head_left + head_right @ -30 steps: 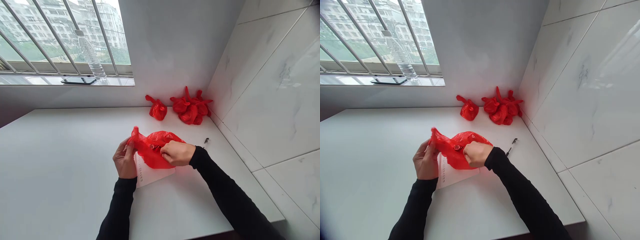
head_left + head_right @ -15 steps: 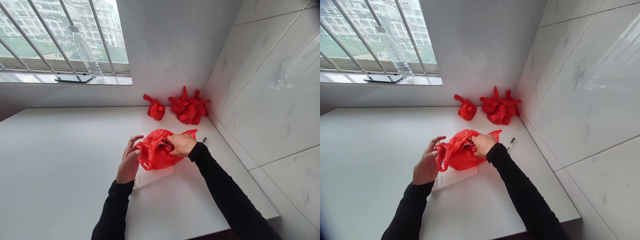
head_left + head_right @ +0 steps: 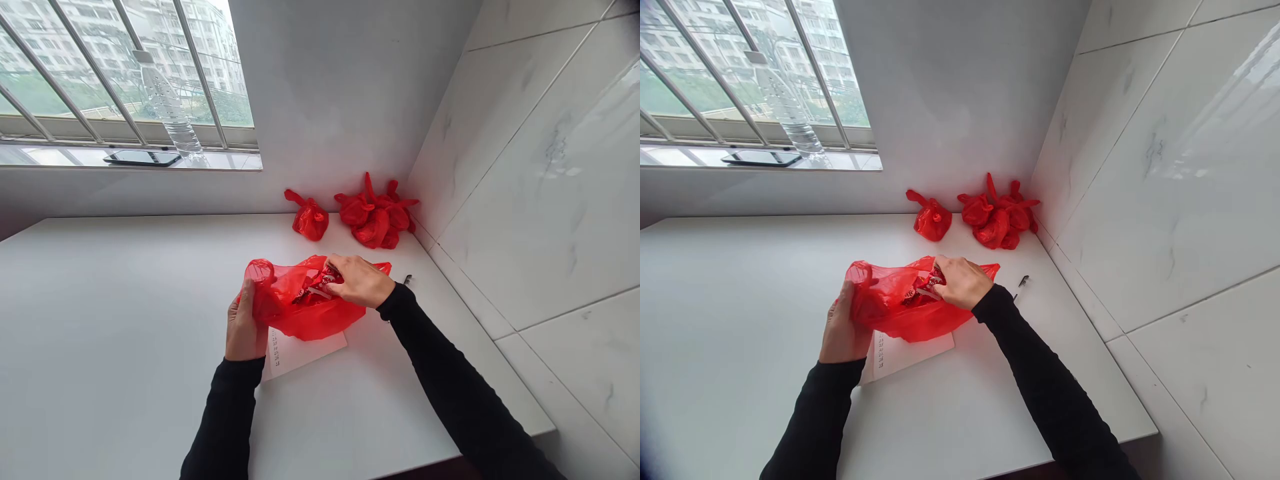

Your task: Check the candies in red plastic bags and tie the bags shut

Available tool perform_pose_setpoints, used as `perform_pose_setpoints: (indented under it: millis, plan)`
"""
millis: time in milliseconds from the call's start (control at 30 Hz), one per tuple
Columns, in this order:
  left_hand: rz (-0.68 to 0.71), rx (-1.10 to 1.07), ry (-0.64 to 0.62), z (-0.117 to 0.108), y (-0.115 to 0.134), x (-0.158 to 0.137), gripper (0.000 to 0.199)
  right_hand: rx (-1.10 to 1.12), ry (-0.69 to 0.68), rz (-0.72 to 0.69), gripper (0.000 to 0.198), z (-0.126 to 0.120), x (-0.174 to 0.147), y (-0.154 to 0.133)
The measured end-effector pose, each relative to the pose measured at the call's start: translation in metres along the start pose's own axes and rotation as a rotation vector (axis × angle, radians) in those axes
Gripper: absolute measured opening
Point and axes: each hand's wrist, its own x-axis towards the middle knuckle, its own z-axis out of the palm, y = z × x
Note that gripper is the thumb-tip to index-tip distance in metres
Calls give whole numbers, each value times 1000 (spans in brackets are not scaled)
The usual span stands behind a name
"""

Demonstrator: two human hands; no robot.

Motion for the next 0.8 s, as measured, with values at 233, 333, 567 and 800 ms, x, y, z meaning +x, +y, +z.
perform_pose_setpoints:
  millis: [233, 333, 567, 800]
  plan:
    - [-90, -162, -73, -2, 12, -5, 51, 78, 17, 4, 29, 2, -3, -12]
    - [-101, -185, -107, -7, 10, -8, 52, 117, -24, -12, 35, 4, -3, -12]
    - [-112, -216, -166, -5, 11, -16, 61, 155, -131, -68, 17, 10, 1, -4]
    - [-123, -261, -124, -13, 12, -7, 6, 142, -171, -112, 19, 14, 3, -3]
